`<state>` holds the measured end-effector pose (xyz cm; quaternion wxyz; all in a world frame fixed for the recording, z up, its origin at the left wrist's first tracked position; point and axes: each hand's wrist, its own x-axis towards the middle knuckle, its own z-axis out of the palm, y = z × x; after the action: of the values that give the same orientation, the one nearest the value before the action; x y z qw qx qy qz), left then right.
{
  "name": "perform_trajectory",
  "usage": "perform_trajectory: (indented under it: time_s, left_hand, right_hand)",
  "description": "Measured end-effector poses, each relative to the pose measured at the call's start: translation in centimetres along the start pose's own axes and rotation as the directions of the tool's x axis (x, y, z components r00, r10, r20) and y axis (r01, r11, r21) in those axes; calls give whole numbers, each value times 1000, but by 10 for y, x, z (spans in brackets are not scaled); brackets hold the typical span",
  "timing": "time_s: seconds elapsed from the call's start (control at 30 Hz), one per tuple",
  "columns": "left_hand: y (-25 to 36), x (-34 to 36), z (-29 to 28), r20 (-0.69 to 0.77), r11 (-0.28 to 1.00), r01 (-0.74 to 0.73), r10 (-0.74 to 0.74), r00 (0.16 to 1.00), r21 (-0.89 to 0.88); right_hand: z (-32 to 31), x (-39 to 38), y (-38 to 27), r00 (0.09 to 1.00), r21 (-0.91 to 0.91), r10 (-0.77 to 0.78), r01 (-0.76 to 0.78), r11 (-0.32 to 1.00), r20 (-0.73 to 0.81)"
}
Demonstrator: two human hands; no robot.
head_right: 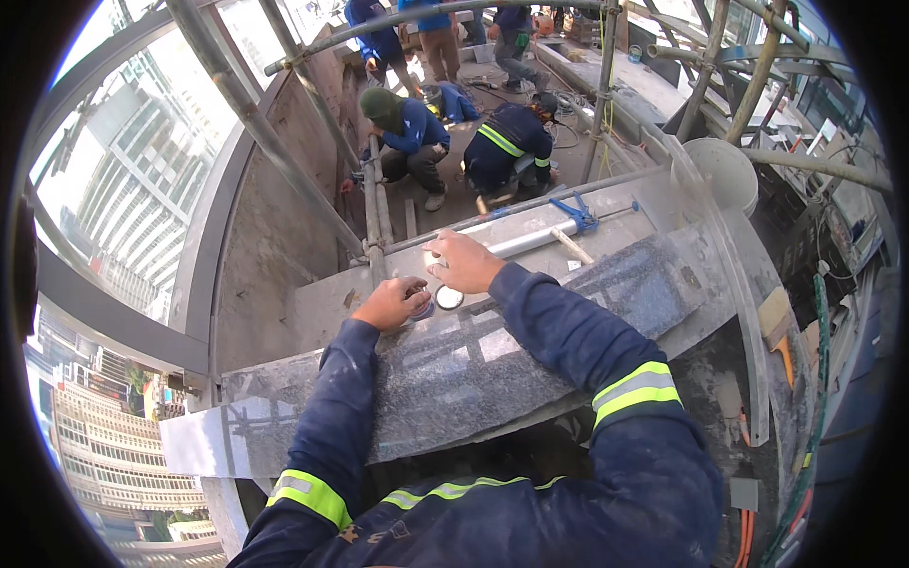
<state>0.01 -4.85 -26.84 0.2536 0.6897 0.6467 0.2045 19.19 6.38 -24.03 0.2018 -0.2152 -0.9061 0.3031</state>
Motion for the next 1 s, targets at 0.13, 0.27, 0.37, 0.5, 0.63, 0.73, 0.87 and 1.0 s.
perform_trajectory:
  time_s: [0.13,0.27,0.37,0.5,0.63,0.73,0.87,1.0]
  left_hand:
    - [2,1,-2,1,1000,2,-2,1000,20]
    - [-3,9,-5,-26,998,-26,27,999,54]
    - [-1,9,-6,-10,998,-39,40,999,51]
    - [1,8,-6,-20,1000,-3,4,1000,22]
    - [2,8,-6,-9,1000,4,-4,1000,4]
    - [1,8,-5,-29,1000,-19,20,999,19]
    - [-2,8,-3,-54,999,-35,37,998,36]
    - [-2,9,-4,-45,999,-26,28,999,44]
  right_hand:
    - [-1,1,1,1000,-20,-18,18,1000,-5]
    - [-5,8,5,999,-49,-31,31,998,-11]
    - [-4,8,5,999,-47,-42,41,998,-20]
    - [-3,7,7,998,-39,-50,49,998,-24]
    - [-6,6,1,1000,-20,-12,12,1000,-16]
    - [-7,5,-1,1000,-9,-8,8,1000,-17]
    - [-7,6,0,1000,-24,-11,10,1000,-17]
    - [-8,6,0,1000,-14,8,-8,1000,-15]
